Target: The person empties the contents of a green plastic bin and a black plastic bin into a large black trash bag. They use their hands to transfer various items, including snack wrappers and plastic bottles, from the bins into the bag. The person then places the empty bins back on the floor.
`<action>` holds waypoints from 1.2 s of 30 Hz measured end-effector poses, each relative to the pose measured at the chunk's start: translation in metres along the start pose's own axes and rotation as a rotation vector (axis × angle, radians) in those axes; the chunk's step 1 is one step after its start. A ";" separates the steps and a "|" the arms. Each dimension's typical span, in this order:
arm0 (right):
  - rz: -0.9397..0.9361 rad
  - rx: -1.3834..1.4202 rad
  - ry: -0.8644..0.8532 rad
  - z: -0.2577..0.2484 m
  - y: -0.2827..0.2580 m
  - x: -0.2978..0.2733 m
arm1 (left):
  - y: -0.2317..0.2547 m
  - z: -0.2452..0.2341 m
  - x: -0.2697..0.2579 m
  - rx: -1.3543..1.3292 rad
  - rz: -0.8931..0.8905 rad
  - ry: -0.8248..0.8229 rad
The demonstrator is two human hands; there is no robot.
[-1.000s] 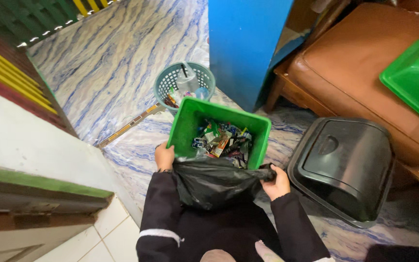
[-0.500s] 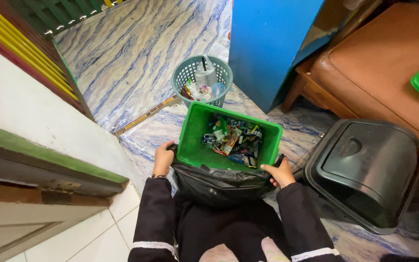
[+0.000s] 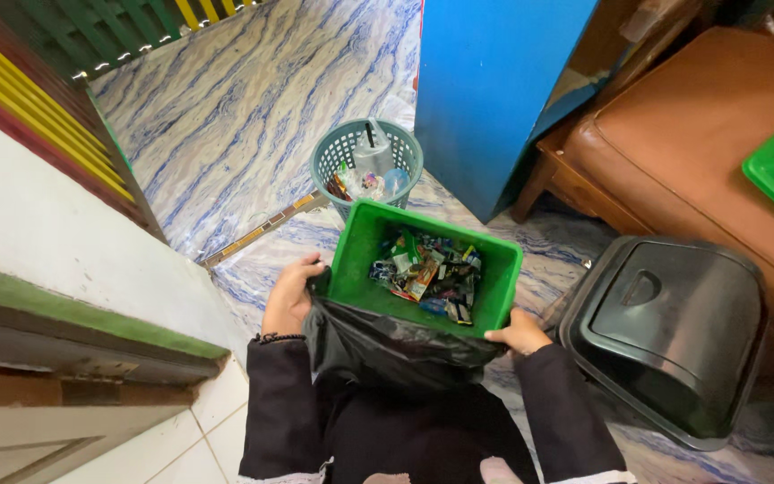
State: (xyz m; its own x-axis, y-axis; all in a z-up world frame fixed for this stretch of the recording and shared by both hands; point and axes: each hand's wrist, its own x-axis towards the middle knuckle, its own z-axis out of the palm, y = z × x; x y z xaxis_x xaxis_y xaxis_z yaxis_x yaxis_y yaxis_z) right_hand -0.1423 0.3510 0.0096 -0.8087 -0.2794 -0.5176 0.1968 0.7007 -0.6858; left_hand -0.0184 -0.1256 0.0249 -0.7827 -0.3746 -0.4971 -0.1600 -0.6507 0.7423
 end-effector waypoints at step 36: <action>0.115 0.463 0.132 -0.007 -0.035 0.016 | -0.066 0.027 -0.008 0.506 0.101 0.277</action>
State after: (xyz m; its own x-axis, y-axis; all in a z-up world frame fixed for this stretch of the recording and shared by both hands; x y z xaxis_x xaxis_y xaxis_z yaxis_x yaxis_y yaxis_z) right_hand -0.1657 0.3264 0.0294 -0.8249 -0.1109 -0.5543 0.4901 0.3482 -0.7991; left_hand -0.0175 -0.0617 -0.0083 -0.6336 -0.6216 -0.4607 -0.4130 -0.2318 0.8807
